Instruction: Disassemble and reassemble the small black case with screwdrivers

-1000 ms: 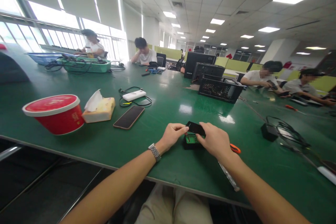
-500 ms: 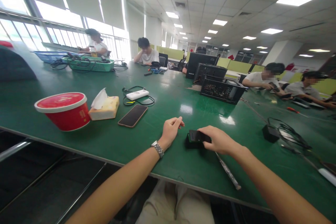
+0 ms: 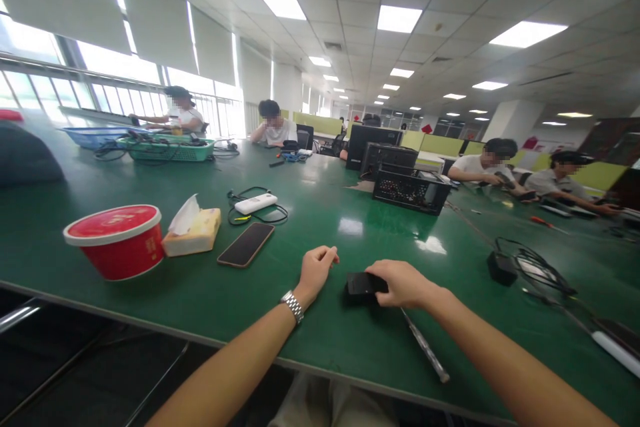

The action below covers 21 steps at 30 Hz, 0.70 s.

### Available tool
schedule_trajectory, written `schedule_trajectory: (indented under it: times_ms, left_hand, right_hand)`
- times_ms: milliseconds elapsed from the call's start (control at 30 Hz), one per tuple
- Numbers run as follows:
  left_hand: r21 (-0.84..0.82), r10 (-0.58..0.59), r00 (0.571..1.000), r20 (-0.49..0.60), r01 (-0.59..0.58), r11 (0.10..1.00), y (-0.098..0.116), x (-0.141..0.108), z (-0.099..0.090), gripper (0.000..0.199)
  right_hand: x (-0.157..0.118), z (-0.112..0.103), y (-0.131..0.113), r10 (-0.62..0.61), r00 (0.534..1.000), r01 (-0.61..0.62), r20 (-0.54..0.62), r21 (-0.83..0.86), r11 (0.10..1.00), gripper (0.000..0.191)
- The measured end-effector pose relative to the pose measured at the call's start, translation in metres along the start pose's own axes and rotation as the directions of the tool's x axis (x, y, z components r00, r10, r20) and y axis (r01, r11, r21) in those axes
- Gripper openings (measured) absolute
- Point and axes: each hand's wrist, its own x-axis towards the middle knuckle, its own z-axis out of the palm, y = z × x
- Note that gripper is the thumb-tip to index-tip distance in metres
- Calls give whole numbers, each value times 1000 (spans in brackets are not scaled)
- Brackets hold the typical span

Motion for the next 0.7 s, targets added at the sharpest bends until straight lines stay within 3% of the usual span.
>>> schedule_trajectory:
  times_ms: [100,200,300,500,600,700]
  left_hand:
    - [32,16,1000,-1,-16,999,2,-1,-1,41]
    - [67,40,999,10,-41,997,5,-2,-3,41]
    - [99,69,997,27,-71,993,7,-3,-3,40]
    - [169,116,991,67,-126,978,9,4,-4,40]
    - [226,127,989,80,-142,964,6,15,-7,42]
    - [292,129,989,72,-145,945,-1,28,-12,43]
  right_hand:
    - [-9,-10,8,57,996,-58,-75,-9,998,38]
    - [-30,-27,36,184,970,-188,-161,-11,982,40]
    - [-64,-42,79,403,889,-415,-216,-14,910,35]
    - [-163,-44,161,756,597,-787,-268,-11,617,51]
    - [-212,-32,186,855,453,-883,-253,7,469,52]
    - [-245,-17,199,902,364,-923,-234,39,382,46]
